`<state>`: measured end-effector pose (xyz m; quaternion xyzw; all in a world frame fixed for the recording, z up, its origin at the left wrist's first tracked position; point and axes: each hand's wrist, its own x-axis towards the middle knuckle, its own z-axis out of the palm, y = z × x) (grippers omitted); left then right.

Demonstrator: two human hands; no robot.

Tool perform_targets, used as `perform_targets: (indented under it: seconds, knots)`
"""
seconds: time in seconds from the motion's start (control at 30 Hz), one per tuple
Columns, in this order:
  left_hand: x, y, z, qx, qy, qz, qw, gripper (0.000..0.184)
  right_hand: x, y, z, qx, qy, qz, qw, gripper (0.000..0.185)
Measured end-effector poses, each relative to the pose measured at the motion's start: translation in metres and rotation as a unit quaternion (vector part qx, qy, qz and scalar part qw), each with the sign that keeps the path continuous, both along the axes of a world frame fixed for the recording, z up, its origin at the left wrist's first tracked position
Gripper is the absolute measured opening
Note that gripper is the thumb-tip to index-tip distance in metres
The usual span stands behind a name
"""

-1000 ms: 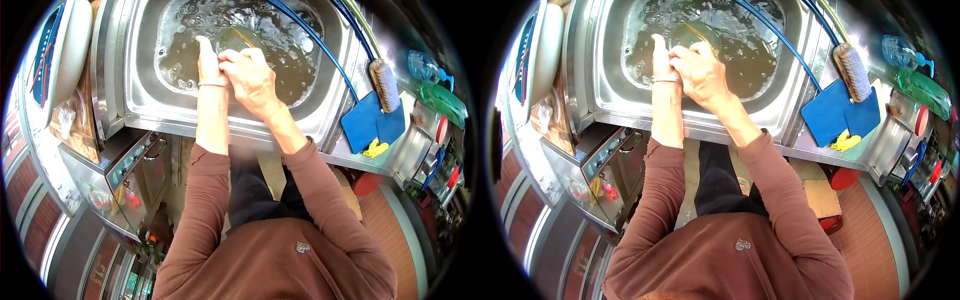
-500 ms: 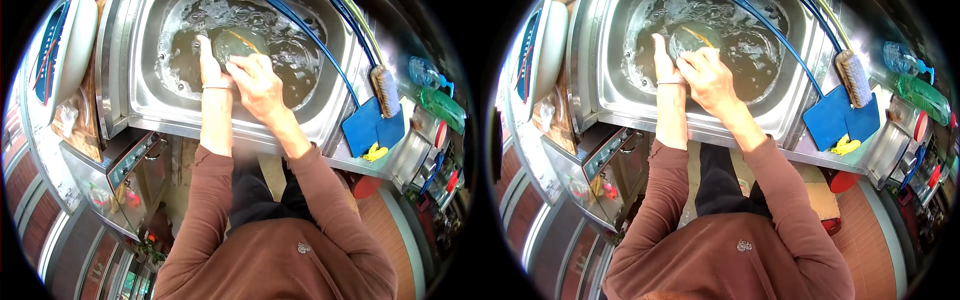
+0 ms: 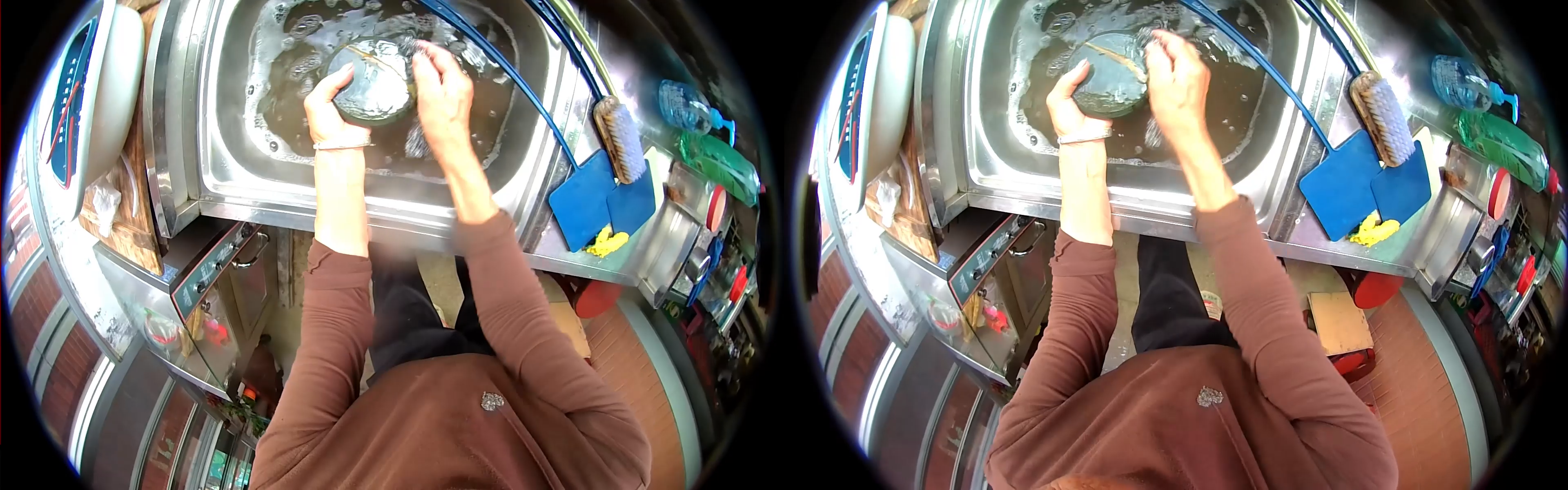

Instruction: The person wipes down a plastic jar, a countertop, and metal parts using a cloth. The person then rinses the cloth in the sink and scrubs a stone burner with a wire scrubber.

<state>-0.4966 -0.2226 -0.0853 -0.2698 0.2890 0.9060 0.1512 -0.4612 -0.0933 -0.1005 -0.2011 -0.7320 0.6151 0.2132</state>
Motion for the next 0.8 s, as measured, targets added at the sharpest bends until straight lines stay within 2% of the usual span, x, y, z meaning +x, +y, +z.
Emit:
perform_targets:
  seconds: [0.07, 0.17, 0.27, 0.33, 0.37, 0.4, 0.47, 0.5, 0.6, 0.63, 0.67, 0.7, 0.73, 0.77, 0.8]
  knots:
    - [0.001, 0.000, -0.006, 0.000, 0.005, -0.008, 1.000, 0.037, 0.012, -0.013, 0.016, -0.072, -0.013, -0.007, 0.997, 0.027]
    - [0.001, -0.001, -0.007, -0.024, 0.018, -0.042, 0.999, 0.036, 0.022, -0.022, 0.018, -0.181, -0.067, 0.012, 0.981, 0.039]
    - [0.002, -0.001, -0.018, -0.066, 0.120, -0.107, 0.985, 0.032, 0.019, -0.017, 0.005, -0.135, -0.066, 0.002, 0.989, 0.040]
    - [0.005, 0.004, -0.018, -0.107, 0.150, -0.129, 0.974, 0.033, 0.002, -0.004, -0.008, -0.020, -0.021, -0.012, 1.000, 0.039]
    - [0.005, 0.005, -0.015, -0.128, 0.165, -0.140, 0.968, 0.033, -0.005, 0.006, -0.001, -0.146, -0.051, 0.032, 0.987, 0.036]
    - [0.003, 0.003, -0.012, -0.110, 0.161, -0.138, 0.971, 0.034, -0.011, 0.011, -0.004, -0.177, -0.055, 0.067, 0.980, 0.033]
    - [0.003, -0.004, -0.007, -0.075, 0.147, -0.126, 0.978, 0.036, -0.017, 0.015, 0.004, -0.283, -0.139, 0.060, 0.947, 0.031]
    - [0.005, -0.005, -0.006, -0.080, 0.141, -0.125, 0.979, 0.037, -0.017, 0.017, 0.016, -0.332, -0.223, 0.018, 0.916, 0.032]
    - [0.007, -0.001, -0.004, -0.093, 0.131, -0.125, 0.979, 0.041, -0.014, 0.031, 0.007, -0.328, -0.267, 0.059, 0.904, 0.031]
    - [0.007, 0.002, 0.001, -0.115, 0.145, -0.158, 0.970, 0.044, -0.011, 0.036, 0.002, -0.336, -0.283, 0.071, 0.896, 0.032]
    - [0.006, 0.005, 0.001, -0.183, 0.171, -0.214, 0.944, 0.044, -0.009, 0.041, -0.008, -0.344, -0.297, 0.081, 0.887, 0.033]
    - [0.010, 0.011, 0.002, -0.283, 0.231, -0.270, 0.891, 0.043, -0.009, 0.045, -0.020, -0.352, -0.310, 0.093, 0.878, 0.035]
    - [0.014, 0.018, 0.008, -0.379, 0.286, -0.319, 0.820, 0.043, -0.006, 0.047, -0.045, -0.318, -0.310, 0.062, 0.894, 0.039]
    - [0.017, 0.026, -0.002, -0.485, 0.332, -0.318, 0.744, 0.044, -0.007, 0.051, -0.049, -0.355, -0.314, 0.026, 0.880, 0.042]
    - [0.023, 0.023, -0.009, -0.637, 0.437, -0.331, 0.542, 0.056, -0.005, 0.055, -0.055, -0.391, -0.320, -0.011, 0.863, 0.045]
